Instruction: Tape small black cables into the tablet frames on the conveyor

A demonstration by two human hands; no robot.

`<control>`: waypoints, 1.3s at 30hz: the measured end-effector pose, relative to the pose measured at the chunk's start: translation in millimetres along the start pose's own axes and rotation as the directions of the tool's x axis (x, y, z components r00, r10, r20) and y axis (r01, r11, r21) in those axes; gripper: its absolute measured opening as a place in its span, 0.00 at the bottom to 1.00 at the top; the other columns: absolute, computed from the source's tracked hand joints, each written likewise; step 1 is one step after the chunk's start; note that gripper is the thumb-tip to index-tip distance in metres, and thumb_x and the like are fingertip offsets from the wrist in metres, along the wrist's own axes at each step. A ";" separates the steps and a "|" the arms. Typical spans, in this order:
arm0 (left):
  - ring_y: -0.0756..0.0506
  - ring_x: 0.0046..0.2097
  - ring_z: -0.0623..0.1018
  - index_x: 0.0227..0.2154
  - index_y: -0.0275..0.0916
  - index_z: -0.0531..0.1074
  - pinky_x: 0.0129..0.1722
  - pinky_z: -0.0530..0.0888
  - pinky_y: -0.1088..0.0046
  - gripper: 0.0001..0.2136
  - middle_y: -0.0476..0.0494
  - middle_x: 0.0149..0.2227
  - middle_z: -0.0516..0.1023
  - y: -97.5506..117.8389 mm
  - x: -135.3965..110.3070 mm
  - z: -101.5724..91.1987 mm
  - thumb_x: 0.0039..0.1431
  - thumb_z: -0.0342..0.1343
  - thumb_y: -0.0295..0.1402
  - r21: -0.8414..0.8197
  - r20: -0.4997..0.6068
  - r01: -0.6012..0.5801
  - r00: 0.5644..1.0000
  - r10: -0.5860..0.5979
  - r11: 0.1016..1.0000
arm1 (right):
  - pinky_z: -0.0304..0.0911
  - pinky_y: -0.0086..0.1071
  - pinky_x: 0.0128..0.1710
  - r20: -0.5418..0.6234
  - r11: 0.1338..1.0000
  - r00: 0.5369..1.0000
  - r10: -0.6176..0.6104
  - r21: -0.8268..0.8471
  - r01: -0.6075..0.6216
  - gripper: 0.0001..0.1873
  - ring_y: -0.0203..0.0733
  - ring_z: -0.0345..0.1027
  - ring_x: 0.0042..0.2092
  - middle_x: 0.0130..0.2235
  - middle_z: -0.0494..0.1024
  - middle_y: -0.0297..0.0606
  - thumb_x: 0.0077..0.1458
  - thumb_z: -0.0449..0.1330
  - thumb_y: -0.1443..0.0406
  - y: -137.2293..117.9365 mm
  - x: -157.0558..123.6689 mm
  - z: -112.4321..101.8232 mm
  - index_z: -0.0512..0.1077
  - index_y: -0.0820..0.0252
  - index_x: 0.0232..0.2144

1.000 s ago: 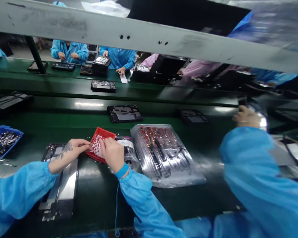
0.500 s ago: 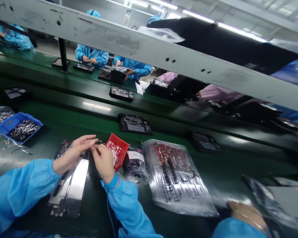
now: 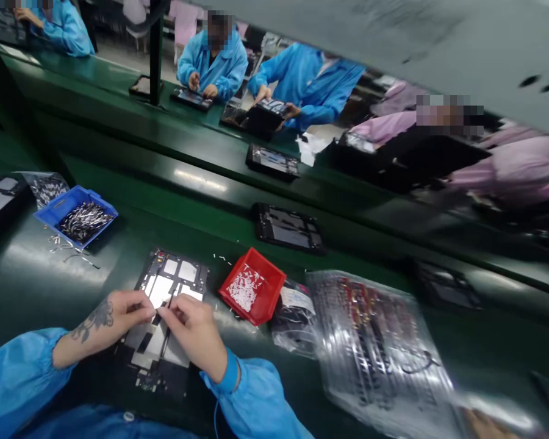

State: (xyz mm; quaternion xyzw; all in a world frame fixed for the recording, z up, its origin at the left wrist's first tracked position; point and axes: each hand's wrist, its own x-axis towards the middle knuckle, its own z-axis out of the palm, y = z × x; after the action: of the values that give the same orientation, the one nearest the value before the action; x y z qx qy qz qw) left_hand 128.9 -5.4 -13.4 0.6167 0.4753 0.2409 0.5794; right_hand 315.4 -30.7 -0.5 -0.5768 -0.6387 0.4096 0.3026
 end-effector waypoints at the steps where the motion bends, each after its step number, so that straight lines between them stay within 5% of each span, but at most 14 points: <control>1: 0.47 0.29 0.74 0.25 0.39 0.76 0.30 0.69 0.74 0.07 0.49 0.24 0.76 -5.7 -3.8 -6.0 0.53 0.57 0.36 -0.016 -0.009 0.022 1.000 -0.022 1.000 | 0.56 0.27 0.27 0.023 0.998 0.999 -0.024 -0.053 0.025 0.16 0.34 0.62 0.27 0.23 0.69 0.33 0.55 0.58 0.59 1.4 1.4 4.3 0.68 0.60 0.19; 4: 0.48 0.28 0.73 0.36 0.39 0.75 0.27 0.71 0.75 0.11 0.49 0.26 0.74 -27.9 -7.0 -19.6 0.53 0.56 0.40 -0.165 -0.118 0.130 0.981 -0.151 0.978 | 0.55 0.24 0.23 0.103 0.993 0.988 0.113 -0.034 -0.110 0.16 0.32 0.61 0.23 0.20 0.67 0.30 0.56 0.56 0.60 8.2 11.7 19.3 0.66 0.60 0.19; 7: 0.51 0.23 0.69 0.37 0.38 0.71 0.19 0.67 0.79 0.13 0.52 0.24 0.69 -50.8 -2.9 -22.8 0.53 0.54 0.42 -0.244 -0.203 0.191 0.949 -0.243 0.951 | 0.52 0.23 0.17 0.249 0.935 0.915 0.318 0.079 -0.347 0.15 0.30 0.58 0.17 0.19 0.69 0.29 0.56 0.56 0.60 14.0 25.6 33.4 0.65 0.59 0.19; 9: 0.52 0.22 0.68 0.39 0.39 0.69 0.16 0.65 0.80 0.13 0.54 0.26 0.67 -60.8 -0.2 -20.3 0.53 0.54 0.41 -0.246 -0.188 0.198 0.951 -0.247 0.949 | 0.52 0.23 0.16 0.300 0.917 0.886 0.355 0.074 -0.393 0.15 0.29 0.57 0.16 0.19 0.71 0.29 0.55 0.57 0.61 14.8 32.8 39.6 0.64 0.59 0.19; 18: 0.54 0.23 0.67 0.46 0.41 0.64 0.17 0.64 0.81 0.17 0.54 0.31 0.63 -62.7 -0.1 -16.0 0.53 0.54 0.37 -0.205 -0.089 0.209 0.969 -0.231 0.956 | 0.50 0.25 0.23 0.164 0.955 0.972 0.169 -0.273 -0.120 0.18 0.30 0.60 0.20 0.16 0.69 0.28 0.54 0.58 0.67 5.6 34.7 46.2 0.65 0.60 0.14; 26: 0.54 0.24 0.67 0.45 0.40 0.63 0.20 0.63 0.79 0.18 0.55 0.30 0.62 -60.9 1.9 -16.3 0.50 0.55 0.33 -0.119 -0.113 0.194 0.972 -0.207 0.974 | 0.46 0.26 0.23 0.108 0.917 0.981 0.164 -0.383 -0.111 0.16 0.30 0.55 0.21 0.16 0.63 0.27 0.54 0.60 0.66 6.1 32.2 50.7 0.65 0.59 0.16; 30: 0.53 0.23 0.67 0.43 0.40 0.63 0.24 0.64 0.77 0.16 0.57 0.28 0.62 -63.3 5.4 -14.9 0.49 0.55 0.32 -0.114 -0.135 0.188 0.970 -0.202 0.976 | 0.52 0.25 0.24 0.067 0.961 0.996 0.064 -0.272 -0.044 0.08 0.31 0.60 0.24 0.24 0.69 0.29 0.54 0.59 0.67 7.7 29.0 52.9 0.70 0.58 0.23; 34: 0.52 0.26 0.68 0.41 0.40 0.64 0.27 0.66 0.76 0.16 0.57 0.26 0.63 -64.0 8.8 -14.3 0.47 0.56 0.32 -0.101 -0.164 0.159 0.971 -0.174 0.982 | 0.61 0.25 0.28 0.072 0.997 0.995 -0.069 0.045 0.066 0.05 0.33 0.67 0.31 0.34 0.73 0.35 0.57 0.58 0.65 11.7 29.9 57.3 0.74 0.57 0.31; 39: 0.53 0.25 0.67 0.40 0.40 0.66 0.25 0.65 0.77 0.15 0.56 0.28 0.64 -60.4 6.2 -13.2 0.47 0.56 0.31 -0.074 -0.186 0.144 0.970 -0.155 0.987 | 0.62 0.25 0.28 0.044 0.983 0.996 0.081 0.160 -0.087 0.02 0.32 0.66 0.28 0.27 0.72 0.30 0.55 0.59 0.67 19.4 33.2 54.3 0.72 0.58 0.32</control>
State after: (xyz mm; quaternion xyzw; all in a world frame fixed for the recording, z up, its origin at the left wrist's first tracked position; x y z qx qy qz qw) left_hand 101.8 -1.0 -69.1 0.5355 0.5664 0.2688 0.5659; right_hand 273.2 -7.4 -46.4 -0.5689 -0.5840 0.4833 0.3189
